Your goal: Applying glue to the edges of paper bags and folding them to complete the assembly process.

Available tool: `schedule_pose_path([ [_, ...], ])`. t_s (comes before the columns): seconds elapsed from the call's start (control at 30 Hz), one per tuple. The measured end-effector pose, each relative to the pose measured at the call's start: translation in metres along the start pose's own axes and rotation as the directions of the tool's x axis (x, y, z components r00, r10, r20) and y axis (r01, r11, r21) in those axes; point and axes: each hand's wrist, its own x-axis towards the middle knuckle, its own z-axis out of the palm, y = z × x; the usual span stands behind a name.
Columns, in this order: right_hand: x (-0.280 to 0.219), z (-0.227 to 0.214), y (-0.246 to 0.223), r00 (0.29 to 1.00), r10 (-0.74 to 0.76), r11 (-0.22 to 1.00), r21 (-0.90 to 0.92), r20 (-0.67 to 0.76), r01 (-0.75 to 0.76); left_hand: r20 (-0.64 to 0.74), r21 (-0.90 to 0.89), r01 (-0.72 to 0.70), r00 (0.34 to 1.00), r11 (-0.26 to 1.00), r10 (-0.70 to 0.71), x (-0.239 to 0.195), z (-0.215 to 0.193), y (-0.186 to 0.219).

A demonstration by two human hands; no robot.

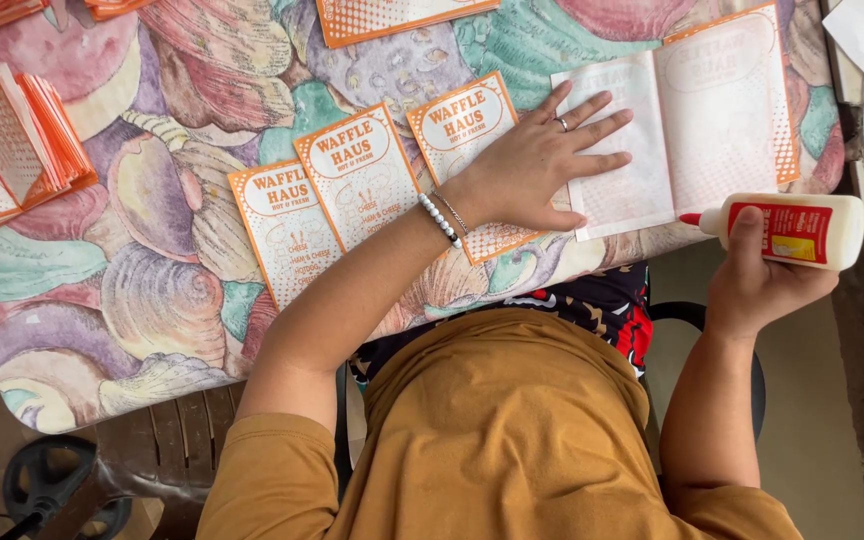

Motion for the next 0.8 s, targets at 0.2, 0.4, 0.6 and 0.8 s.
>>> schedule_pose_path([
  [0.2,-0.006,0.009,-0.007,0.998,0.060,0.998,0.030,-0.013,-0.059,0.003,0.015,-0.003,1.000,1.000,0.003,0.000,-0.002,0.001],
  [0.4,-0.002,0.009,-0.004,0.998,0.058,0.995,0.083,-0.036,-0.055,0.021,0.015,0.002,1.000,1.000,-0.003,0.001,-0.002,-0.002],
  [0.6,0.001,0.006,-0.001,0.989,0.132,0.990,0.063,-0.066,-0.128,0.014,-0.121,0.043,0.999,0.992,-0.041,0.003,-0.006,-0.004],
  [0.8,0.023,0.002,-0.026,0.905,0.414,0.880,0.299,-0.099,-0.370,0.111,-0.126,0.100,0.990,0.987,-0.086,0.010,-0.010,-0.006],
])
